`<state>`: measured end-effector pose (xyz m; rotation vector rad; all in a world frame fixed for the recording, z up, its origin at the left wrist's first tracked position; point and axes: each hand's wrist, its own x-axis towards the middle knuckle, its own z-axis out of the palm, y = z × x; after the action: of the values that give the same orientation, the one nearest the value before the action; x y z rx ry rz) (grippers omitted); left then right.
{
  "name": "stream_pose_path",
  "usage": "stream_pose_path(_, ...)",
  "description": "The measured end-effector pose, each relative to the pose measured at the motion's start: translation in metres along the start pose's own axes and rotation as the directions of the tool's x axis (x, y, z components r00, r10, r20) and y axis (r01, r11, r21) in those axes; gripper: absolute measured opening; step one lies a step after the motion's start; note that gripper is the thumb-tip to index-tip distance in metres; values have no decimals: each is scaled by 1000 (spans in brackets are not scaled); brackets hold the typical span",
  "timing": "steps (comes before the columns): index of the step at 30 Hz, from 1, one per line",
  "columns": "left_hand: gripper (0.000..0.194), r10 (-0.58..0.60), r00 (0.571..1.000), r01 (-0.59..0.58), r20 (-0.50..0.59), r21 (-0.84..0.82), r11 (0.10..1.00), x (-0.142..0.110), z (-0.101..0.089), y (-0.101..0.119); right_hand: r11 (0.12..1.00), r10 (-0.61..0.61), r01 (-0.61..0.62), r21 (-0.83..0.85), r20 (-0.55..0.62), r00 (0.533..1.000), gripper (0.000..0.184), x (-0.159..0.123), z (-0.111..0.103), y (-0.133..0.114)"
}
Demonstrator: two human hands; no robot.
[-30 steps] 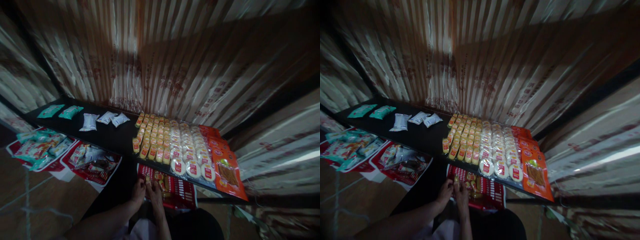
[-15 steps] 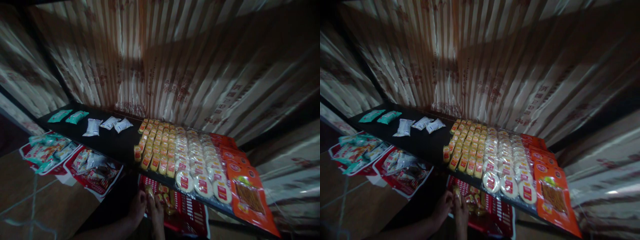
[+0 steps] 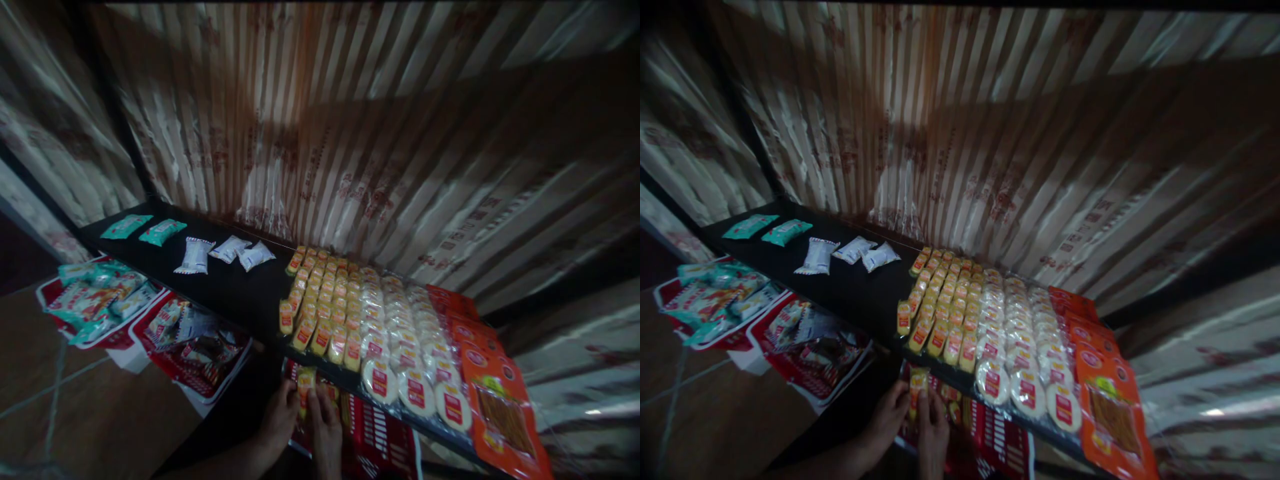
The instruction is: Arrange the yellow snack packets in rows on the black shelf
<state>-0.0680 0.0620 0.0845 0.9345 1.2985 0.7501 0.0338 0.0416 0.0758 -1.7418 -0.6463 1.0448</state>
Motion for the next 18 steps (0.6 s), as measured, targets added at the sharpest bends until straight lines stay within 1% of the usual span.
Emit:
stream_pose_path(2, 27, 11, 1000, -11, -17, 8, 1000, 0, 1, 9, 1000, -16, 16, -6, 19, 1000, 63, 4, -1, -9)
stream_pose_path(4, 31, 19, 998, -16, -59, 39, 999, 2, 0, 17, 998, -58, 58, -6, 44, 997, 61, 8, 0, -20)
stream_pose_path(5, 31, 36, 996, -33, -77, 49, 998, 3, -1, 21, 997, -78, 78, -2, 49, 996, 59, 9, 1, -26)
stream_pose_path(7, 31, 107, 990, -103, -95, 48, 994, 7, -6, 30, 994, -108, 106, 26, 71, 992, 58, 11, 8, -38)
stream_pose_path(9, 31, 198, 976, -196, -94, 31, 980, 11, -14, 41, 992, -124, 120, 45, 111, 986, 58, 11, 16, -51)
stream_pose_path(11, 30, 255, 962, -254, -103, 21, 967, 14, -23, 53, 987, -158, 155, 34, 136, 978, 55, 12, 26, -63)
stream_pose_path(12, 30, 268, 957, -267, -110, 18, 963, 15, -28, 58, 985, -174, 173, 22, 155, 972, 54, 13, 31, -69)
stream_pose_path(14, 30, 278, 953, -279, -124, 9, 960, 19, -37, 68, 975, -221, 223, 2, 127, 967, 51, 15, 41, -79)
stream_pose_path(18, 32, 276, 943, -281, -184, 1, 960, 30, -53, 80, 933, -337, 355, -55, 208, 918, 47, 20, 58, -96)
